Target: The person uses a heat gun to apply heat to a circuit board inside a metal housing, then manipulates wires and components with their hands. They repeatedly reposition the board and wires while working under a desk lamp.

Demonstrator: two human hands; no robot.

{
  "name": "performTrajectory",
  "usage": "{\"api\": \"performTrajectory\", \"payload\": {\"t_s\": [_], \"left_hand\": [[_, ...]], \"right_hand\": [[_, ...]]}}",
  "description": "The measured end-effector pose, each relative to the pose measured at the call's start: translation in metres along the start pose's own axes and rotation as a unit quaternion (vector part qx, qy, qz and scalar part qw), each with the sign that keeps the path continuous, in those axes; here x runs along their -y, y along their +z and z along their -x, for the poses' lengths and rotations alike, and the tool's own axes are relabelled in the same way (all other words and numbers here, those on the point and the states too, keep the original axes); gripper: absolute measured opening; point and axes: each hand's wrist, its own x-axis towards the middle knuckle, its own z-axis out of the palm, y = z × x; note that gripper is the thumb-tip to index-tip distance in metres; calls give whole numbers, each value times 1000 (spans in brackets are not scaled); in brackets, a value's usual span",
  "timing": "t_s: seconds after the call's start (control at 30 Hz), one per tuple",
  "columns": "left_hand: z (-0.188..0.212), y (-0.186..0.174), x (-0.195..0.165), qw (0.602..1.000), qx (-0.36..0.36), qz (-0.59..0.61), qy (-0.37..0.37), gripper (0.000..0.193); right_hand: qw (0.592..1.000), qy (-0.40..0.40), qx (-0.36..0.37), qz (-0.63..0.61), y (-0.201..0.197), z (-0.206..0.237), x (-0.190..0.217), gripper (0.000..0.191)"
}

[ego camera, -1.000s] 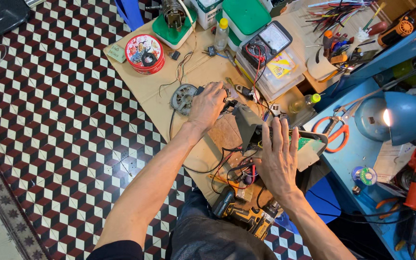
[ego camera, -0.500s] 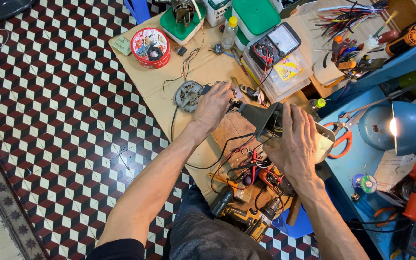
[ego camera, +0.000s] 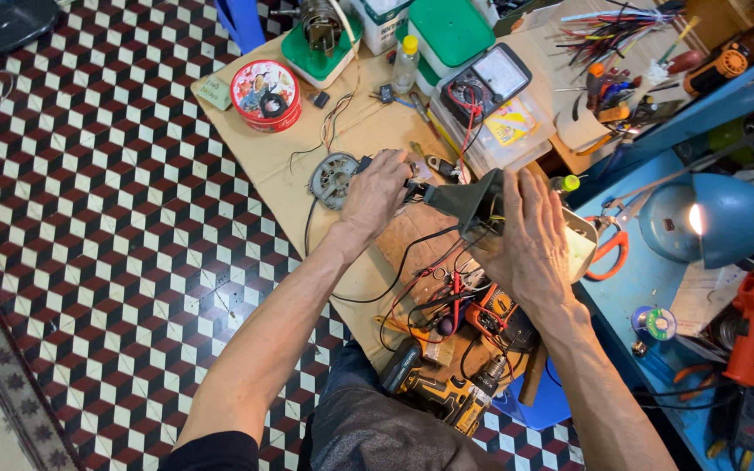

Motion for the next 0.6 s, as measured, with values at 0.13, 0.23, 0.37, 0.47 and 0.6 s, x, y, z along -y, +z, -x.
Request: {"api": "performTrajectory", "payload": {"t_s": [0.13,0.23,0.37,0.47,0.6], "left_hand": [[-1,-5,1,999,0,40,21,31],[-4,-17,-5,1000,10,25,7,29],[3,-48,-29,993,-97,55,46,31],[29,-74,-72,981,-162,108,-3,23],[83,-84,-161,974,-133,184,-23,24]], "right_hand": [[1000,-6,14,-7,-26,5,1,121],[997,10,-23,-72,-58,31,-6,103],[936,211,-172,-224,-77,93,-15,58],[849,362,-217,-317,-61,129,-21,35],[747,439,-208,-455,-26,154,-20,29]]}}
